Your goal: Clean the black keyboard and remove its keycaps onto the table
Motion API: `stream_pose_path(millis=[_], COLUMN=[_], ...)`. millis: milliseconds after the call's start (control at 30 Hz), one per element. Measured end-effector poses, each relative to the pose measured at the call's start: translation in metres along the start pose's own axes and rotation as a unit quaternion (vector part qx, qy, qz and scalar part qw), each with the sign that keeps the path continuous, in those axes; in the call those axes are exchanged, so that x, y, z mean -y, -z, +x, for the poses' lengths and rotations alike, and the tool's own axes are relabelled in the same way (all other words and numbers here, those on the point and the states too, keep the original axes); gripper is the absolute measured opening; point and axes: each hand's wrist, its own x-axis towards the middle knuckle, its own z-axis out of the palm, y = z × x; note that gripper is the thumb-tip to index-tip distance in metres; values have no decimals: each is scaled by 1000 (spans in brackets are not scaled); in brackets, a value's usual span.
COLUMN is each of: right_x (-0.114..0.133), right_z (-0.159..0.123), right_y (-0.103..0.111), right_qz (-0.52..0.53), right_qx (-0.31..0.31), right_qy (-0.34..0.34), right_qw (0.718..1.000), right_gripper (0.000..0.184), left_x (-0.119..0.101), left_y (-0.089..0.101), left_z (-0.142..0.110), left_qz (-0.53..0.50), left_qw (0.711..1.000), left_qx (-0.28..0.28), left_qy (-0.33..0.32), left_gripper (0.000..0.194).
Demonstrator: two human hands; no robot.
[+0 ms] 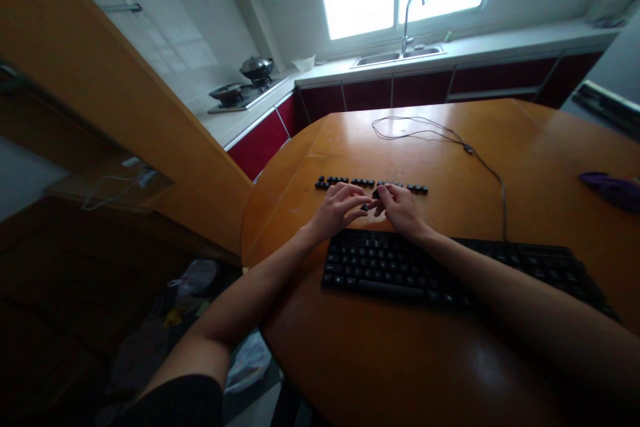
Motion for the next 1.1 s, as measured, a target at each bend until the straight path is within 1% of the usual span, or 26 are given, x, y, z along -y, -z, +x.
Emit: stream_pose_path(millis=[200, 300, 433, 800, 967, 1100], right_x=[0, -1, -1, -5, -2, -1], right_z=[1, 0, -1, -1, -1, -2], right_y=[1, 1, 0, -1, -1, 0], right_qz=[-37, -34, -30, -40, -61, -72], right_qx=[-20, -23, -23, -2, -9, -6], right_qy=[18, 21, 25, 26, 34, 37], right_qw=[999, 999, 999, 999, 998, 997], right_gripper=[54, 53, 52, 39, 39, 37], left_x=[-4, -7, -10, -8, -7, -6], left_y=[5, 4, 5, 0, -1, -2], left_z=[2, 2, 2, 0, 0, 0], left_qz=[84, 110, 129, 117, 101, 83], left_qw=[995, 993, 991, 992, 994, 996], left_qx=[28, 27, 23, 30, 17, 19], left_qy=[-42, -43, -30, -25, -31, -38], left_gripper=[33, 33, 27, 22, 21, 20])
